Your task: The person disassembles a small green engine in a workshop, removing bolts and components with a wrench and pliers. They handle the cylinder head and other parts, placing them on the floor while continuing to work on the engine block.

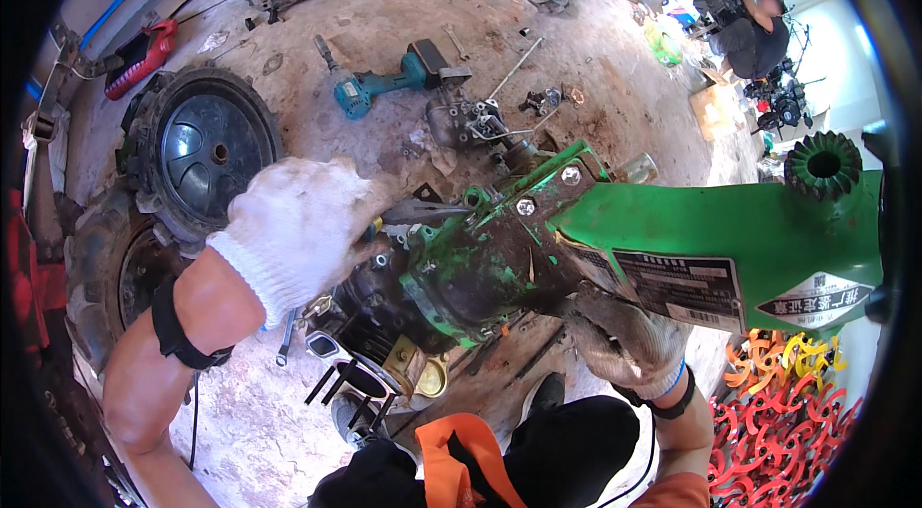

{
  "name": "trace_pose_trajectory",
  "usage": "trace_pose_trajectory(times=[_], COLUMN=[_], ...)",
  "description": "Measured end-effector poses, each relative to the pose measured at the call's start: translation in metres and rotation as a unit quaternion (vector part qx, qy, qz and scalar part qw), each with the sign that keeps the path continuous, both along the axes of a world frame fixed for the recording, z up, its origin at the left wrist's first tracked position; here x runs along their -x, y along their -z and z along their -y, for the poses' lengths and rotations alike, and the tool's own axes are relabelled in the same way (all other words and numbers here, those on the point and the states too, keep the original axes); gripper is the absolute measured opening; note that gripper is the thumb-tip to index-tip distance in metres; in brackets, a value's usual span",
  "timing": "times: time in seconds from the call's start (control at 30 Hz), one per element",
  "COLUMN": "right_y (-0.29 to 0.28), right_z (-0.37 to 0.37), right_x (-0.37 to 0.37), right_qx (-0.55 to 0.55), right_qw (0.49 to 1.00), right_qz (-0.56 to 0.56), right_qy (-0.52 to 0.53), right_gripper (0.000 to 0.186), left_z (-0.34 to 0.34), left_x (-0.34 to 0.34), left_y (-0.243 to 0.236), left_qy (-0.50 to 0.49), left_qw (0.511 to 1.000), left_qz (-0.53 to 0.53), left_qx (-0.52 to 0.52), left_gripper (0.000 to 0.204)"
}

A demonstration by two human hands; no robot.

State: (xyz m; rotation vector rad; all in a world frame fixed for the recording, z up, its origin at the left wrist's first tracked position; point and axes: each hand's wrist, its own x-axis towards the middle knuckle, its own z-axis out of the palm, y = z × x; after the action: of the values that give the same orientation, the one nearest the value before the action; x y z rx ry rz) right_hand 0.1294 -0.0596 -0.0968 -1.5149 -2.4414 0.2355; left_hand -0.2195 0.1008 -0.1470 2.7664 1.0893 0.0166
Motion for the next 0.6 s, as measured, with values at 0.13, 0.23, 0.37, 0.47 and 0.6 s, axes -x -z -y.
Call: trace_pose_trajectory(times=[0.13,0.23,0.37,0.47,0.6], right_y=[0.004,0.004,0.002,0.001,-0.001], right_z=[0.000,-0.002,-0.005,-0.005,-0.006], right_x=[-0.002,0.000,0.003,0.005,0.007], right_qx=[-0.008,-0.001,-0.040,-0.048,-0.058], right_qw=[1.000,0.999,0.999,0.999,0.998], right_qz=[-0.004,0.000,0.013,0.004,0.040], right_qy=[0.023,0.038,0.019,0.013,0.006], right_gripper=[0.037,0.040,0.038,0.037,0.036], left_z=[0.000,-0.001,0.002,-0.001,-0.005], left_x=[-0.006,-0.009,-0.003,0.001,-0.002], left_y=[-0.002,-0.004,-0.006,-0.002,0.005], left_qy=[0.004,0.000,-0.001,-0.009,0.002], left_qw=[1.000,0.994,0.994,0.999,0.998], left_qz=[-0.003,-0.107,-0.106,-0.035,-0.018], left_qx=[0.005,0.031,0.019,-0.036,-0.054], left_gripper=[0.045,0.043,0.043,0.044,0.042])
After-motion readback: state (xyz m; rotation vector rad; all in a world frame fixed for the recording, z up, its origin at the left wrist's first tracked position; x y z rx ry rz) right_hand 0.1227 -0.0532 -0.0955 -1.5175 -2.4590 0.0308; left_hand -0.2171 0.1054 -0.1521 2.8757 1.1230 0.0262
